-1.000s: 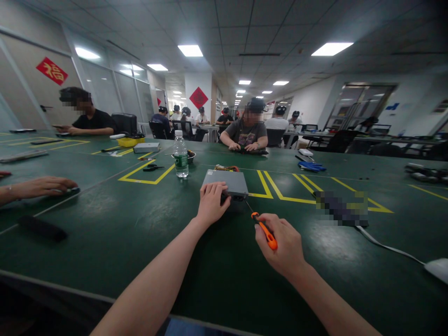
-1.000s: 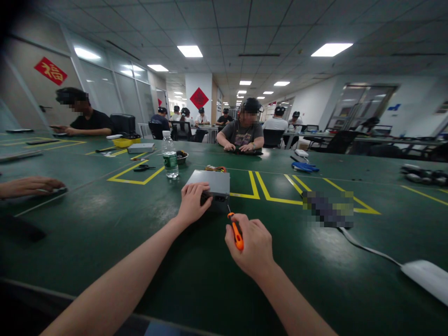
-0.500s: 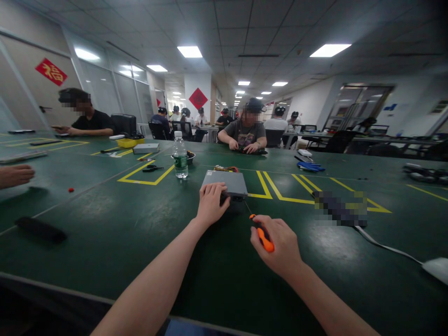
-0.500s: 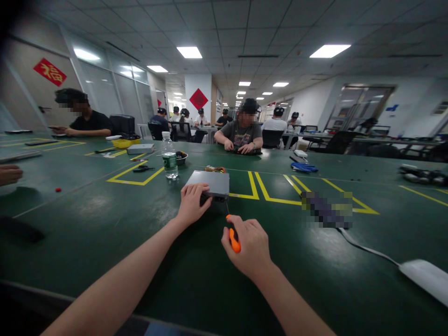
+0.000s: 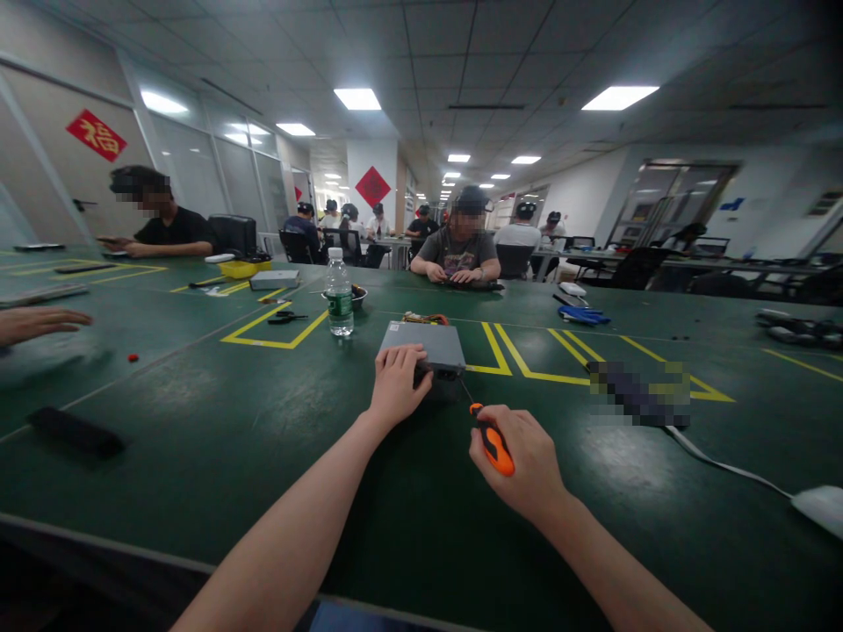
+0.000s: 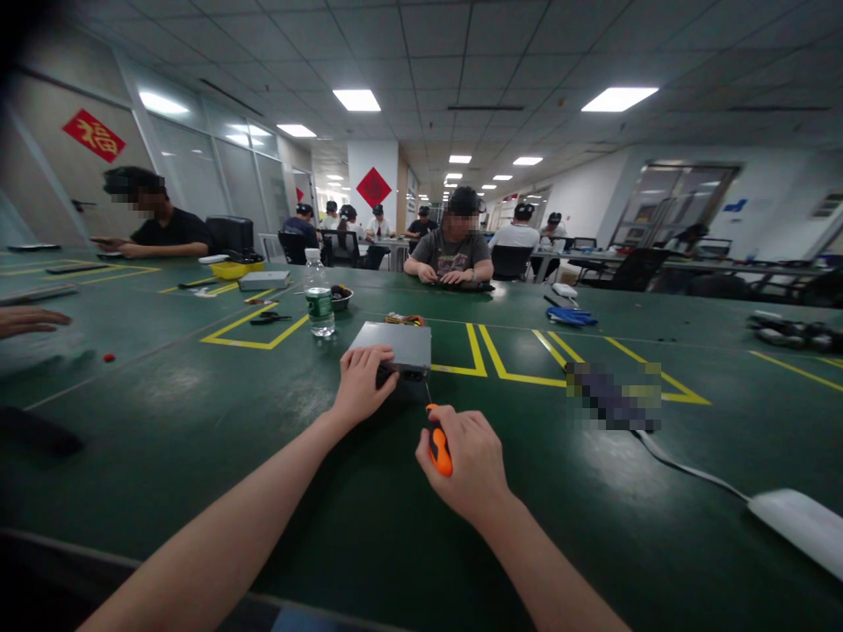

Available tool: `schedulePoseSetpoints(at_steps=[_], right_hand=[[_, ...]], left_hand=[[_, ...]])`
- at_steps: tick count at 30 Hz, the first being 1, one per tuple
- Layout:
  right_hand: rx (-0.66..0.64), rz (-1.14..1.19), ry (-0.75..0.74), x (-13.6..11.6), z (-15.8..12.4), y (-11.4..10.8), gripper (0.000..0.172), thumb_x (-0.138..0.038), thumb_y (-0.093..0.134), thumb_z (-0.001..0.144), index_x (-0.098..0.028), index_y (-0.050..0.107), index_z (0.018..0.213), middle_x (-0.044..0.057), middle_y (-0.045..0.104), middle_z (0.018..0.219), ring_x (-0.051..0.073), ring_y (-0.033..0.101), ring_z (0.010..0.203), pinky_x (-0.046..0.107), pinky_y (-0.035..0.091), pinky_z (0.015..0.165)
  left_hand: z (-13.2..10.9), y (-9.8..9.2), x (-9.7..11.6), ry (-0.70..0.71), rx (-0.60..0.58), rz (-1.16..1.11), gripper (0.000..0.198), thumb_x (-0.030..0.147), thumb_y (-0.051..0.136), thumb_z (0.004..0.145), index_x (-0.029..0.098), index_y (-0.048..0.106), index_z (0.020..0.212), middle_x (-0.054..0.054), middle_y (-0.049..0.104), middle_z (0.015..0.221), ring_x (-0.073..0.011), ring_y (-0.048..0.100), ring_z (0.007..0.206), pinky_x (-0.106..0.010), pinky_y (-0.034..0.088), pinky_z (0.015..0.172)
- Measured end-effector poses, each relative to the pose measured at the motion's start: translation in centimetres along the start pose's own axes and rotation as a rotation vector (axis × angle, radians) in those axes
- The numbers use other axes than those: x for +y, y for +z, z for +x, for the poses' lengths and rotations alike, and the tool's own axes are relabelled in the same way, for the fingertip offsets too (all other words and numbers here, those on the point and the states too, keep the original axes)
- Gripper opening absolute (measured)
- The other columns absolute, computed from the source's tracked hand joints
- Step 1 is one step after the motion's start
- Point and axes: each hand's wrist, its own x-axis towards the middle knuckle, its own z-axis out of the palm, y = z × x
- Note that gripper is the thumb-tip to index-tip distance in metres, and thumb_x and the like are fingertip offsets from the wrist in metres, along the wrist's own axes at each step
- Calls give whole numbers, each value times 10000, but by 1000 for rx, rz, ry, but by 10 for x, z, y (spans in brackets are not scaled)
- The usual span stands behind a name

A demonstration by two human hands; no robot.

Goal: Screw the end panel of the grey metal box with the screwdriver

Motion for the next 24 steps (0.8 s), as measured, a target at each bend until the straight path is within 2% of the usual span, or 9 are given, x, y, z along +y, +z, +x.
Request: schedulePoseSetpoints(at_steps=[3, 8, 20, 24], right_hand=[[-25, -4, -55, 0, 0, -1, 77, -193, 495, 779, -165, 528, 844, 31, 565, 735, 155, 512, 667, 316, 393, 682], [-93, -74, -95, -3, 0, 0, 95, -160, 498, 750, -166, 575, 806, 43, 514, 735, 169, 464, 685, 317, 364, 662], [-210, -195, -162, -4, 2, 2, 129, -146, 486, 745, -173, 584, 826, 56, 511, 777, 183, 449, 712, 309, 347, 658], [-167, -117, -131, 1, 1, 0, 127, -152, 492, 746, -173, 578, 836, 40, 516, 761, 166, 464, 693, 295, 359, 650]], left_hand=[[0, 0, 0, 1, 3, 1, 237, 272, 539, 785, 231, 517, 1017, -32, 567, 1174, -208, 465, 1105, -385, 265, 979], [0, 1, 0, 6, 8, -1, 242, 273, 548, 780, 230, 511, 1014, -30, 569, 1173, -208, 462, 1109, -387, 256, 983], [0, -1, 1, 0, -3, -1, 236, 270, 536, 787, 228, 515, 1018, -38, 565, 1180, -211, 460, 1113, -391, 267, 977], [0, -1, 1, -2, -16, 0, 237, 270, 525, 797, 229, 517, 1031, -48, 563, 1186, -218, 460, 1117, -403, 269, 977]])
